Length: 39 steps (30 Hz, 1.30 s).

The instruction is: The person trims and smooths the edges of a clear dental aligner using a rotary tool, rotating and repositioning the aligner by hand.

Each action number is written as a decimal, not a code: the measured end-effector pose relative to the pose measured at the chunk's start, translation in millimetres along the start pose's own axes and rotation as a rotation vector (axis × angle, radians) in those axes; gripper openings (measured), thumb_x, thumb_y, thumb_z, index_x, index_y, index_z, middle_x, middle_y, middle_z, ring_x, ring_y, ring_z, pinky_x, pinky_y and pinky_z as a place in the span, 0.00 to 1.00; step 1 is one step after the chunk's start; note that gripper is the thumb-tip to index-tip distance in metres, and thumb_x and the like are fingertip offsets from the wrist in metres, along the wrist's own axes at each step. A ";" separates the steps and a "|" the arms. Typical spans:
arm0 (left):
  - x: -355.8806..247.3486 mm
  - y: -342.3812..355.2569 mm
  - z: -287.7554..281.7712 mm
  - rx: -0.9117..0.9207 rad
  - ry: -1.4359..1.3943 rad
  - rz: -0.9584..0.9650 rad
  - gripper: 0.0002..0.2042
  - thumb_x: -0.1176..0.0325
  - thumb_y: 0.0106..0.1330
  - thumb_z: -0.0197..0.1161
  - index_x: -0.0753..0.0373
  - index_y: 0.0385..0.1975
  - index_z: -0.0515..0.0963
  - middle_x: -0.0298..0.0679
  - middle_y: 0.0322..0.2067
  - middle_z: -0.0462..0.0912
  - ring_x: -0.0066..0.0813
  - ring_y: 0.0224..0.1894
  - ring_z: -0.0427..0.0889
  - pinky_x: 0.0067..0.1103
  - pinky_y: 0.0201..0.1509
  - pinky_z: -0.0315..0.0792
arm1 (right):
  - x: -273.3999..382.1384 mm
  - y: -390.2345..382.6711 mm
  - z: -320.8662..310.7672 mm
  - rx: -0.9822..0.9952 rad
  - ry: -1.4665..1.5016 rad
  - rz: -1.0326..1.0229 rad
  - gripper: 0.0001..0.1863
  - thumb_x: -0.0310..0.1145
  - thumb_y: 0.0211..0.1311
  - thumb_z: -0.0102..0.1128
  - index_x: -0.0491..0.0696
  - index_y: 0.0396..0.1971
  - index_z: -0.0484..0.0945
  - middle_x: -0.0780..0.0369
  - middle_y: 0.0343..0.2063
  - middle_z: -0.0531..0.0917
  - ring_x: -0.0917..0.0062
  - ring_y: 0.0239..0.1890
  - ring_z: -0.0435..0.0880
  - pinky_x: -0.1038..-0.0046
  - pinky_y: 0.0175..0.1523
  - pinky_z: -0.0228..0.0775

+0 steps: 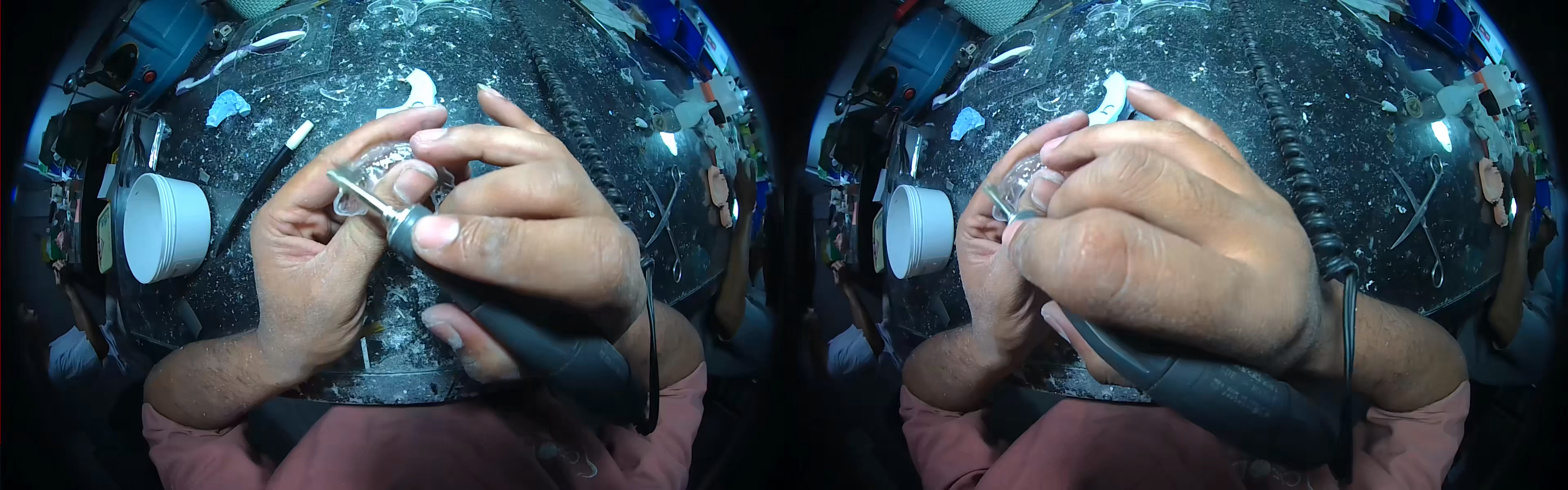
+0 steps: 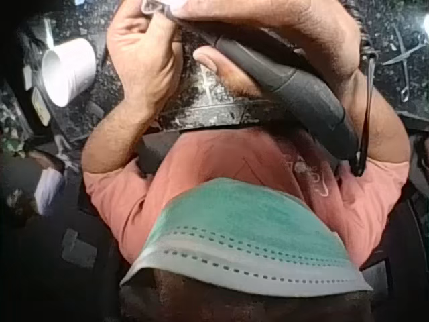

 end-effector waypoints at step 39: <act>-1.6 -1.9 3.7 0.059 -0.055 0.001 0.25 0.58 0.57 0.58 0.69 0.49 0.65 0.41 0.41 0.74 0.23 0.43 0.74 0.21 0.49 0.68 | 6.2 5.7 12.1 0.144 0.019 0.136 0.16 0.35 0.41 0.66 0.52 0.35 0.76 0.64 0.31 0.76 0.62 0.48 0.72 0.51 0.58 0.50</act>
Point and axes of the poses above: each hand's wrist, its own y-axis towards the middle knuckle, its own z-axis out of the palm, x = y × z, the point moved 6 cm from there along y, towards the middle knuckle
